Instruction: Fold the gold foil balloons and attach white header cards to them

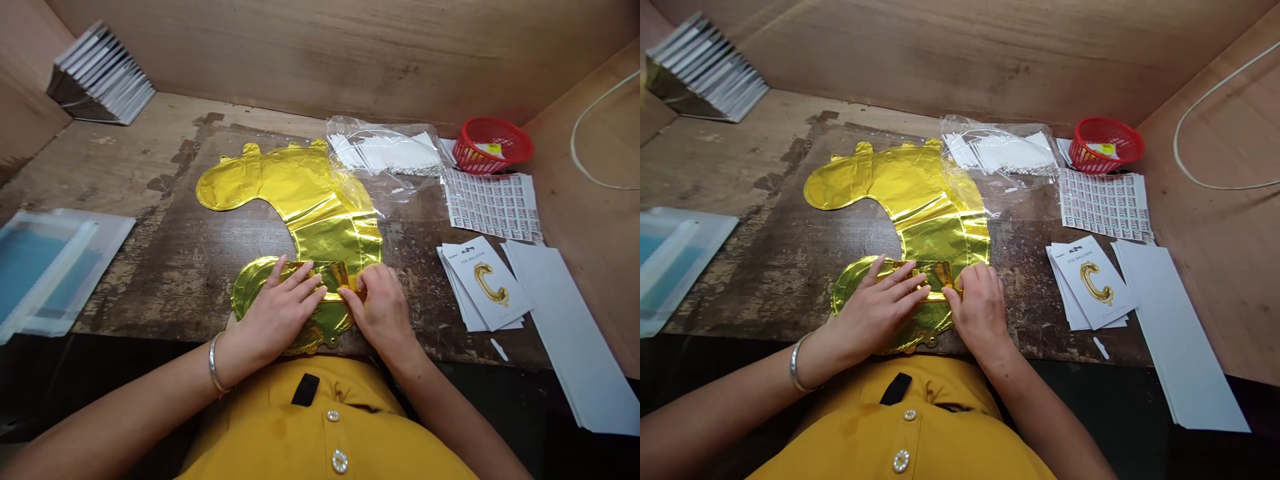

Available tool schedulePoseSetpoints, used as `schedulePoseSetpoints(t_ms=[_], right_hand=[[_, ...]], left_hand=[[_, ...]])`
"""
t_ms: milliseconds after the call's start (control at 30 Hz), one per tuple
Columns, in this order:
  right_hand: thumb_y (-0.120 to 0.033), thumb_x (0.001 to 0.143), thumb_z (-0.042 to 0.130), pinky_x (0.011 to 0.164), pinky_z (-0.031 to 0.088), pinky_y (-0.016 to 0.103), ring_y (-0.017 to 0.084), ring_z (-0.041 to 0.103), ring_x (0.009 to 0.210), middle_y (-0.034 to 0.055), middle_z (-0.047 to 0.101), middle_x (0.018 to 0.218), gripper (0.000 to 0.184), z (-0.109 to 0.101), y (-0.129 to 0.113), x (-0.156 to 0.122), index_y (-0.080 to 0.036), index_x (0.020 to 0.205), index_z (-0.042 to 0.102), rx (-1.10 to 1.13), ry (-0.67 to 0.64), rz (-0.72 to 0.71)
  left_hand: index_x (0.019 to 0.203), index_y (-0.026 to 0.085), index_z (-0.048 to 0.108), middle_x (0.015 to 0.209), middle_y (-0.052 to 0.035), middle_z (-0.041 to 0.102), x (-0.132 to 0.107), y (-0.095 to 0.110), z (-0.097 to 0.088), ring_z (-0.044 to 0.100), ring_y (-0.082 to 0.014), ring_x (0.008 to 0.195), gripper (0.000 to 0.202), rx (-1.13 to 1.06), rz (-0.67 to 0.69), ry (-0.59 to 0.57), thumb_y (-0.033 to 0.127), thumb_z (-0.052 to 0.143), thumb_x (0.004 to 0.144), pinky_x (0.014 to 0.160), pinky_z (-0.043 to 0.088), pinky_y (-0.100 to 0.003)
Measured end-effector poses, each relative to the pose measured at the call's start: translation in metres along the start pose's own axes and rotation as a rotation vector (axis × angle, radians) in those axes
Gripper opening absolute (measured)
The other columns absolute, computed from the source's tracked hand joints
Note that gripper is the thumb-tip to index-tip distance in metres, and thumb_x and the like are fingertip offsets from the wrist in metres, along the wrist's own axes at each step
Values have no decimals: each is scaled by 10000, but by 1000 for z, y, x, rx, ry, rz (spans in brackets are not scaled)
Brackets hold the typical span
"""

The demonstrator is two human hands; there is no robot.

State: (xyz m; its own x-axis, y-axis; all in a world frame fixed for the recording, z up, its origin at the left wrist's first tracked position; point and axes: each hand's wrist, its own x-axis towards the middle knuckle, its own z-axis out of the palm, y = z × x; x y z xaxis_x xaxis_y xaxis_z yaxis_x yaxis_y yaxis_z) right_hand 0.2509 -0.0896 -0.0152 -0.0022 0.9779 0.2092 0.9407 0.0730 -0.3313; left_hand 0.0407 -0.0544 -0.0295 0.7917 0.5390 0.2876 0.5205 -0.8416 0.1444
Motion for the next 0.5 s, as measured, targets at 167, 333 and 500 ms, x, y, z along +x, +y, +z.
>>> schedulePoseSetpoints(t_ms=[167,333,500], right_hand=[[-185,926,524,1124,360,446,242,413,1361,106,573,1373,339,2,24,-2,-169,1260,577,187,-176,-469],[-133,835,571,1122,376,444,235,471,1318,83,610,1340,413,4,30,1,-162,1246,599,277,-199,-415],[-87,828,548,1036,457,428,246,574,1179,74,697,1200,292,15,11,5,-183,1073,675,263,-30,-366]], left_hand=[[1243,181,609,1345,-89,598,-2,-8,5,546,-291,1256,349,-80,-7,-55,124,481,923,1139,271,-531],[1340,171,525,1364,-87,583,-7,-13,3,507,-249,1302,397,-196,-27,-48,215,472,949,1124,343,-471],[1351,169,506,1360,-112,583,-13,-20,5,530,-260,1281,434,-220,-10,0,258,511,925,1095,391,-474]])
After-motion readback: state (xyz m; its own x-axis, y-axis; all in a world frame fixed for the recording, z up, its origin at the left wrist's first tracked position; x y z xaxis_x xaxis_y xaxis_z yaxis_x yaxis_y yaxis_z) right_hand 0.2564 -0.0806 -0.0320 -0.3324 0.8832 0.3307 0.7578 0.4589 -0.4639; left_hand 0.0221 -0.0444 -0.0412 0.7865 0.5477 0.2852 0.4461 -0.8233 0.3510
